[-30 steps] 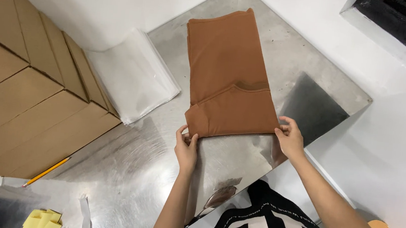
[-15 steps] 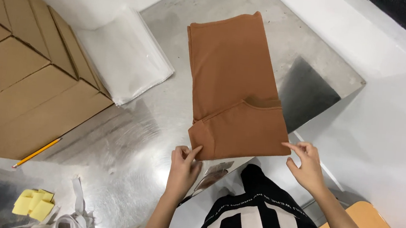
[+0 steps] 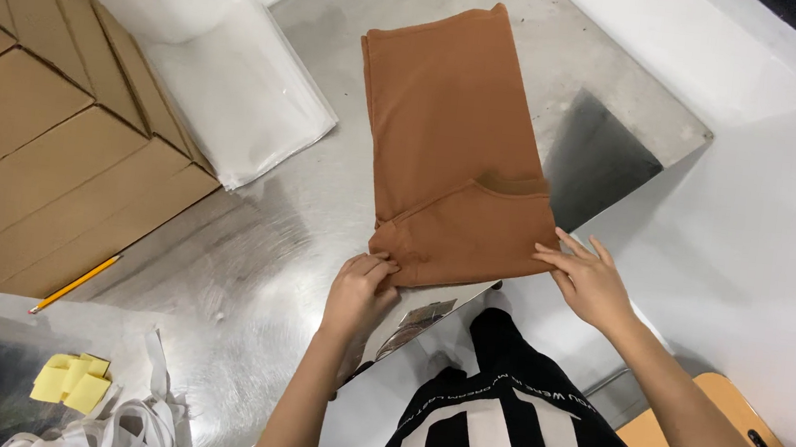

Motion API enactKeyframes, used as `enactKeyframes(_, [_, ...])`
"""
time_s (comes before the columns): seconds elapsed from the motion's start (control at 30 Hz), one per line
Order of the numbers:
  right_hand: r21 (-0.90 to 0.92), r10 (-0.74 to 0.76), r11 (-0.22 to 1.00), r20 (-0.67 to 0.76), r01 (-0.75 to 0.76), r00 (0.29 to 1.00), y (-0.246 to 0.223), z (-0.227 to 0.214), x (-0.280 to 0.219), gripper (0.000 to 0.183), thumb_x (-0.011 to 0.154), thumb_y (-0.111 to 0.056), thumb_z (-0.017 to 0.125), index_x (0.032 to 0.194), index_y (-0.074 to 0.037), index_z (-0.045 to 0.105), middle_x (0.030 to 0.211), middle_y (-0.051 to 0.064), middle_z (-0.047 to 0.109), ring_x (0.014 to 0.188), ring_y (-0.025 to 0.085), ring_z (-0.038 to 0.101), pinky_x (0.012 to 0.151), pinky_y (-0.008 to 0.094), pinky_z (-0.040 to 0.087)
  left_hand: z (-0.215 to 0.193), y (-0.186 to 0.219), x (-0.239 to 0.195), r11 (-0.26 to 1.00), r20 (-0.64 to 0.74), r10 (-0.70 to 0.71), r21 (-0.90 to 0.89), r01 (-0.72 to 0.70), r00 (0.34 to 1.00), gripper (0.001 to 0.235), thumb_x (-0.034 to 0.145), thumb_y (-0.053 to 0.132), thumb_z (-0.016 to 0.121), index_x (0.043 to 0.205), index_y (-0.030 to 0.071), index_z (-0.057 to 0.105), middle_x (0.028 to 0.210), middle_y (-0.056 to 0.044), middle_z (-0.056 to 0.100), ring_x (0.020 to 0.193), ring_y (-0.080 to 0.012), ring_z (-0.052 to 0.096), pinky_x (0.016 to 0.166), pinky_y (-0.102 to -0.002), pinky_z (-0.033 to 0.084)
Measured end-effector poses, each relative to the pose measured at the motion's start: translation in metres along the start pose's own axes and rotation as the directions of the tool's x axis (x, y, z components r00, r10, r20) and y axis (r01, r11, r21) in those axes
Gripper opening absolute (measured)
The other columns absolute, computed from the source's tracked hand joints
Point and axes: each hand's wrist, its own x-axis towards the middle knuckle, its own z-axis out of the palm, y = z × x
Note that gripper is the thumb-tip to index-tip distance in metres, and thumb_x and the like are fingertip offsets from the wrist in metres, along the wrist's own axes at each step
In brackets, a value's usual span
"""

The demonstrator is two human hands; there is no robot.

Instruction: The person folds a stack of plastic bags and places them on a metal table. They then retrieve a brown t-shirt from a clothing rack, fold it neatly, and place it on the table. The person repeats this process with a second brown t-shirt and an orange t-shirt, stacking the folded garments together.

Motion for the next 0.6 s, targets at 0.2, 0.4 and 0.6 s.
enactKeyframes(0.2, [0.225,0.097,0.964,0.189,-0.139,0.977,-0.020,-0.060,-0.004,0.029,0.106,-0.018,0.061,0.129,-0.016,0.078,0.149,0.008,0.070,0.146,0.027,0.058,0.135,0.051,0.017,-0.048,0.021,0.014,0.930,0.388,-0.243,-0.169,0.327,0.889,0.036,0.083,0.024,0.077,0.118,0.017,0.080,0.117,-0.008,0.080,0.121,-0.0314,0.072,0.109,-0.044,0.055])
enactKeyframes(0.4, [0.524,0.264,0.797,0.146,-0.301,0.953,-0.017,-0.083,0.048,0.034,0.109,-0.022,0.060,0.142,-0.015,0.068,0.130,0.028,0.075,0.125,0.046,0.068,0.108,0.055,0.053,-0.054,0.010,0.066,0.665,0.280,-0.467,-0.514,0.541,0.839,0.035,0.096,0.016,0.067,0.131,0.016,0.070,0.102,-0.015,0.080,0.103,-0.0340,0.077,0.099,-0.050,0.058])
enactKeyframes(0.6, [0.469,0.294,0.841,0.020,-0.269,0.956,-0.014,-0.054,0.104,0.032,0.111,-0.025,0.059,0.143,-0.031,0.060,0.130,0.029,0.072,0.128,0.045,0.064,0.106,0.055,0.054,-0.036,0.031,0.106,0.570,0.285,-0.605,-0.497,0.654,0.743,0.036,0.110,0.012,0.038,0.144,0.024,0.042,0.149,-0.030,0.059,0.139,-0.0531,0.055,0.113,-0.063,0.047])
